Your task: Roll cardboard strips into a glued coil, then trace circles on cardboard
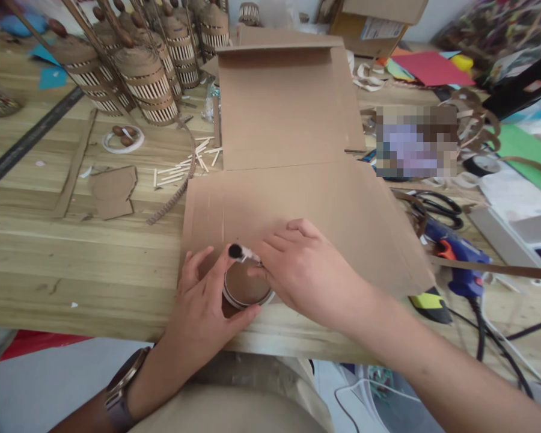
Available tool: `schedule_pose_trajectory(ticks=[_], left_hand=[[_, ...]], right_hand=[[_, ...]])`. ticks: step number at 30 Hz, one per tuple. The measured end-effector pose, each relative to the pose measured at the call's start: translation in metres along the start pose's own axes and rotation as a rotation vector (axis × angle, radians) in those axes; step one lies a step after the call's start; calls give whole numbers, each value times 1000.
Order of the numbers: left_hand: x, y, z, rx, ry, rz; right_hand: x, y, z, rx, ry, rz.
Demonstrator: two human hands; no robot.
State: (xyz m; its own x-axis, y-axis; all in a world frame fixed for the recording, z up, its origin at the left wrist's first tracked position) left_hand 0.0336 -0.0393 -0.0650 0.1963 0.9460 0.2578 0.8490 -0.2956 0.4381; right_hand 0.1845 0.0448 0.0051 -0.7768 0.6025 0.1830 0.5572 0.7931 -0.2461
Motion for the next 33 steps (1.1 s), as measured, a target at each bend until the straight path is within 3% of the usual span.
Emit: schedule_pose_trajectory(ticks=[6,10,13,20,26,33], left_hand=[[0,-1,1,-13,12,4],[1,0,0,-21,11,18],[1,0,0,-26,23,25],[0,0,-1,1,54,49],[1,-1,-1,-3,54,41],[1,0,-2,-2,36,26]], right_hand=[[-4,1,2,157,30,-7],[-18,10,1,402,168,133],[-27,12,9,530,184,205],[-29,1,30,640,197,57],[-27,4,33,553,181,53],[-42,-2,18,43,262,25]])
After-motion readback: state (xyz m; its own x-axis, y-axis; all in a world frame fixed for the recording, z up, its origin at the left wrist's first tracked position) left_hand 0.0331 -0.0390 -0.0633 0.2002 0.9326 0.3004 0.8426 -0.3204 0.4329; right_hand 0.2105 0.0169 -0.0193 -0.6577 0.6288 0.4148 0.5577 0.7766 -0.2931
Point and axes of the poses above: each hand's wrist, its own x-axis towards the middle knuckle, its own z-axis out of the palm, y = z × x, the point moved 3 cm from there along x, towards the middle knuckle, and after that the axes turned 5 degrees about z, right-handed, at the moved point
